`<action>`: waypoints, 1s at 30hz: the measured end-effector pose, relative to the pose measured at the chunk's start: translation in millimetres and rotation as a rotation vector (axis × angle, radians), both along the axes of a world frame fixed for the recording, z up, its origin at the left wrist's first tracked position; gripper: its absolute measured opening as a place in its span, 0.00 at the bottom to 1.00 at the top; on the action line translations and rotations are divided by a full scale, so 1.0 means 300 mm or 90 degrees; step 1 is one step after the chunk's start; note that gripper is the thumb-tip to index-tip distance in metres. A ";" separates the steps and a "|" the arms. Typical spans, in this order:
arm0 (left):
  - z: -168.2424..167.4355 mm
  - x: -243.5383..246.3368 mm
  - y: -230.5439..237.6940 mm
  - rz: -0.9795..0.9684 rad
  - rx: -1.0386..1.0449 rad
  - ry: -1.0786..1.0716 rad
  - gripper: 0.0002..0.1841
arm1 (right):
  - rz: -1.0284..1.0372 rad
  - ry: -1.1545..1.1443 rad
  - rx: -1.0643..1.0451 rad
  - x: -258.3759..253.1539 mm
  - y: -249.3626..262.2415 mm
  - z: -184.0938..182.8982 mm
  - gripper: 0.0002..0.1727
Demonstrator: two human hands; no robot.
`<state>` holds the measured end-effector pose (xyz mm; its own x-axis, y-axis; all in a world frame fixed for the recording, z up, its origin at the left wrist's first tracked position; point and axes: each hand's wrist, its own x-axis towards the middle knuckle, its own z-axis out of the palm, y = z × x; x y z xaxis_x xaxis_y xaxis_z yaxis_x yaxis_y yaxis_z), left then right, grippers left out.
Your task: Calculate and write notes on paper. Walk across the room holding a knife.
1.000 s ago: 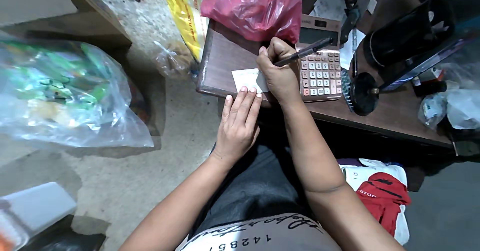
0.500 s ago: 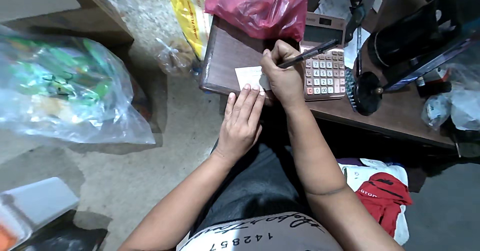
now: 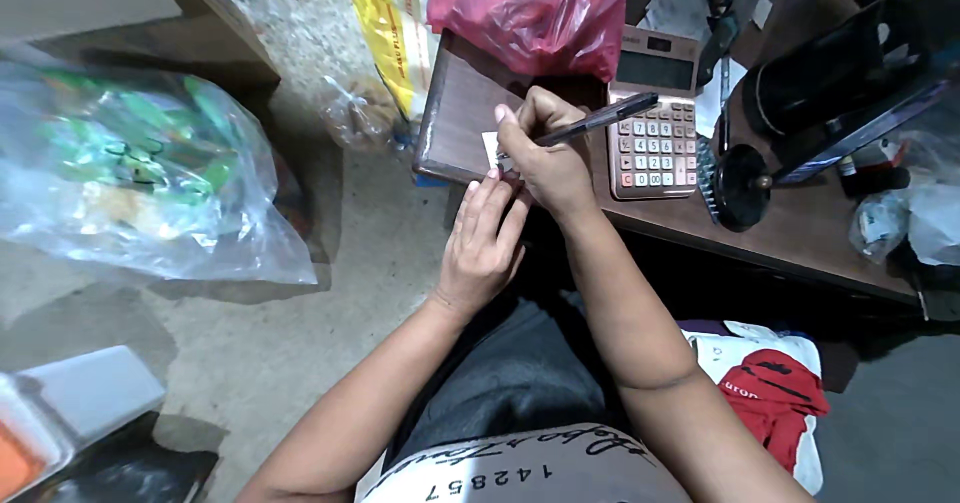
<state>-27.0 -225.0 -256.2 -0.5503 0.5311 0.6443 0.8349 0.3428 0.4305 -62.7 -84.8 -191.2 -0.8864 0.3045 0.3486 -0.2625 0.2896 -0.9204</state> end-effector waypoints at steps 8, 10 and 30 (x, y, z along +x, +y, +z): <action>-0.006 0.000 0.000 0.002 0.002 0.002 0.22 | -0.006 -0.013 0.032 -0.001 -0.003 -0.010 0.19; -0.005 -0.001 -0.001 0.001 0.002 0.003 0.22 | -0.008 -0.019 0.028 0.000 -0.003 -0.006 0.20; -0.001 0.003 0.005 0.010 0.000 -0.001 0.23 | -0.007 -0.013 0.040 0.000 0.014 -0.021 0.19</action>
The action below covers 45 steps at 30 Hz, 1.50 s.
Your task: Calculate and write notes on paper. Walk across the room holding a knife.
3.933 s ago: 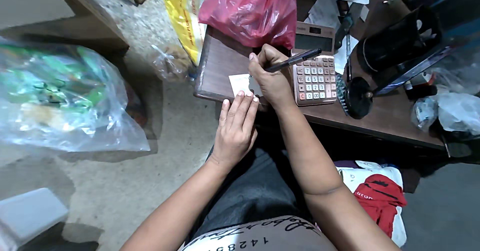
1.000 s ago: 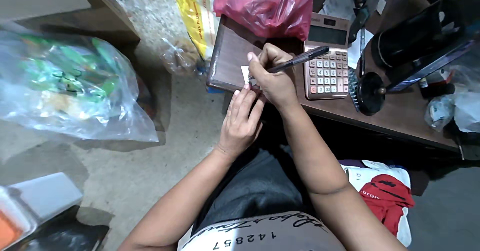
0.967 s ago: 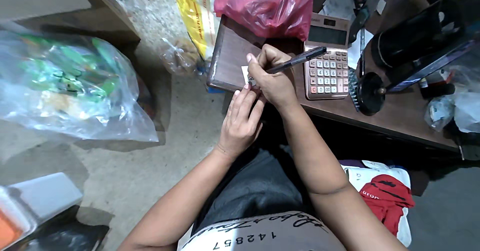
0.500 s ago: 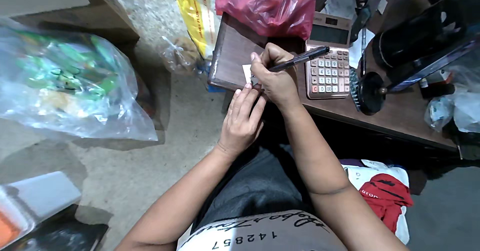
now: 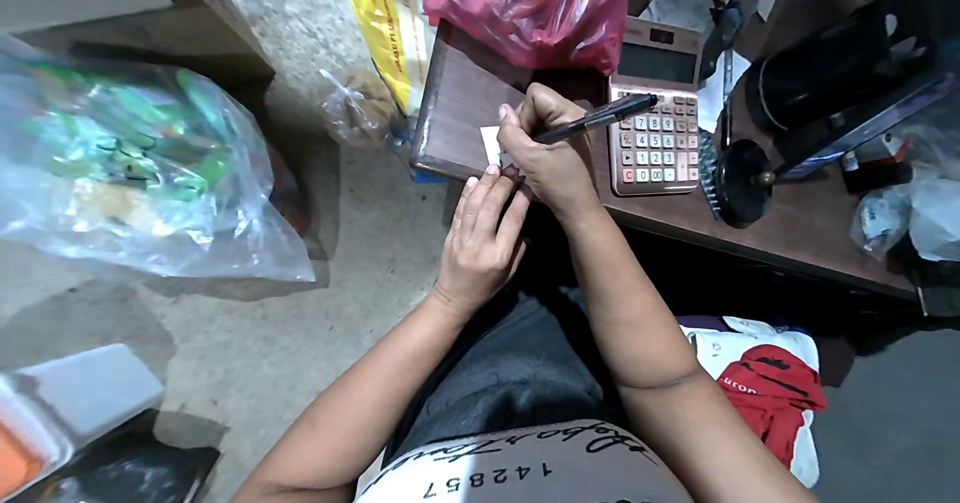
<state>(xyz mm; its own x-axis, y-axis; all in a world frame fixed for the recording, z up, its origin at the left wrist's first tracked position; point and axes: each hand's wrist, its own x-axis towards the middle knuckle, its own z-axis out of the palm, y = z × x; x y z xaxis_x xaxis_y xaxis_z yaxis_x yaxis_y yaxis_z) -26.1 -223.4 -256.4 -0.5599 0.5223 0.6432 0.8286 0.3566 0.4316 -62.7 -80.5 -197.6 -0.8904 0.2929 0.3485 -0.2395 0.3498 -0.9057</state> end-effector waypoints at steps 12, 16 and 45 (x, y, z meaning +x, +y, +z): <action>0.000 -0.002 -0.001 0.007 -0.007 0.009 0.22 | 0.005 0.006 0.012 0.001 0.002 0.008 0.20; -0.005 -0.001 -0.001 0.005 -0.003 0.012 0.22 | -0.008 0.018 0.013 -0.003 0.004 -0.005 0.20; -0.010 0.001 0.002 0.017 -0.015 0.015 0.23 | -0.016 0.014 0.019 0.004 0.021 0.000 0.20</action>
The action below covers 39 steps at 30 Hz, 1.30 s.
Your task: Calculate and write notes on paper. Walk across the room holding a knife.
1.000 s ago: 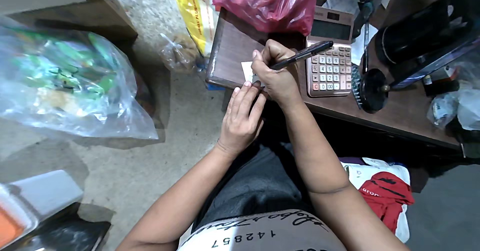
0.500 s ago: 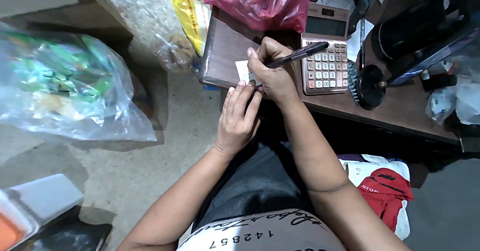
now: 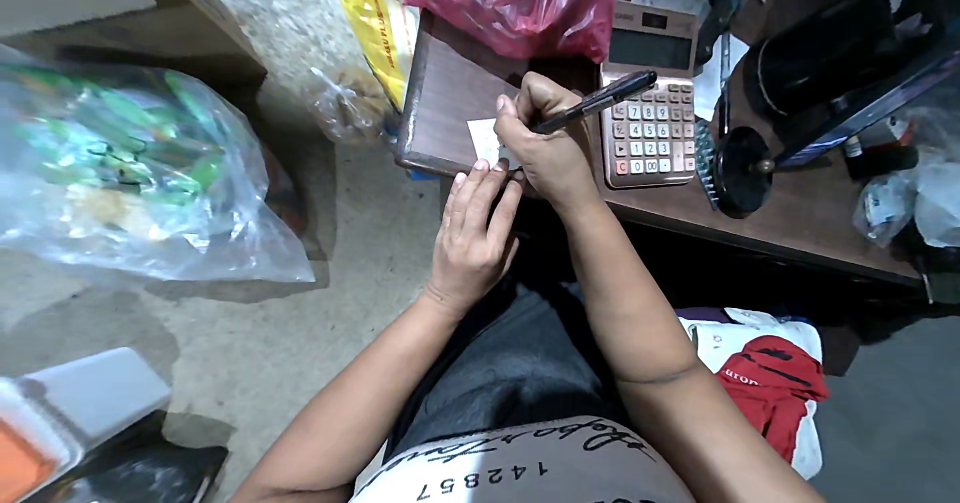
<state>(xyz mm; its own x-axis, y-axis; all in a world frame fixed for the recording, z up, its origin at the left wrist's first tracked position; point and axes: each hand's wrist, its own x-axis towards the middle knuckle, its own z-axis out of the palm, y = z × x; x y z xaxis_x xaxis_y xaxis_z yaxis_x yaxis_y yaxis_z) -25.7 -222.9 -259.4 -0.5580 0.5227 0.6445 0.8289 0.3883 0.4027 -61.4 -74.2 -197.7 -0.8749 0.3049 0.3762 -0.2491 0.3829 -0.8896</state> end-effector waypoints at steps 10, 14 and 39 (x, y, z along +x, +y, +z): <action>0.003 0.000 -0.002 -0.003 -0.005 -0.004 0.23 | -0.018 -0.017 0.011 -0.001 0.002 0.000 0.20; -0.004 0.002 -0.001 -0.002 0.001 -0.001 0.23 | -0.014 -0.015 0.017 -0.002 0.006 -0.003 0.20; -0.003 0.002 0.004 0.009 0.002 0.011 0.23 | -0.049 0.028 0.029 0.000 0.002 -0.010 0.19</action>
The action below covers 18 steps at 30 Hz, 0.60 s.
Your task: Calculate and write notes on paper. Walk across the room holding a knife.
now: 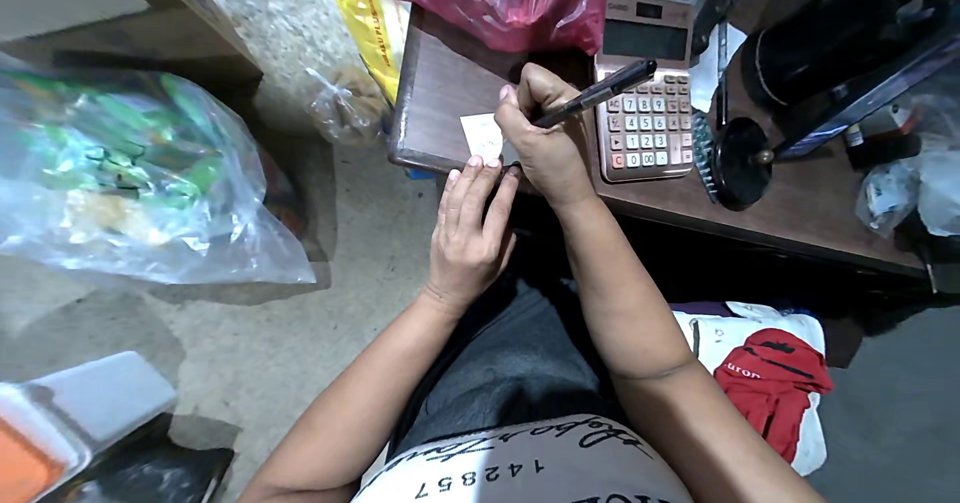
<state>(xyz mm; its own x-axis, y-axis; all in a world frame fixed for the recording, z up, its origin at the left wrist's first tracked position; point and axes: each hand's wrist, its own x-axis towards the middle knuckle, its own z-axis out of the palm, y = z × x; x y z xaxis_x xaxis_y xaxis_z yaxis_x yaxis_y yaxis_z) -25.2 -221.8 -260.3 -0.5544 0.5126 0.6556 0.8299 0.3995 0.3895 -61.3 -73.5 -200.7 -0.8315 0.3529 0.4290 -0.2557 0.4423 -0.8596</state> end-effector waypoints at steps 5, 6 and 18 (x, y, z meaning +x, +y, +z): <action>0.003 -0.002 -0.004 -0.017 -0.001 -0.020 0.27 | -0.019 0.021 -0.029 0.015 0.013 0.014 0.20; 0.004 -0.003 -0.005 -0.020 0.001 -0.024 0.27 | -0.018 0.012 -0.043 0.023 0.028 0.016 0.20; -0.002 -0.003 -0.003 -0.014 0.000 -0.020 0.26 | 0.040 -0.003 -0.049 0.043 0.056 -0.001 0.20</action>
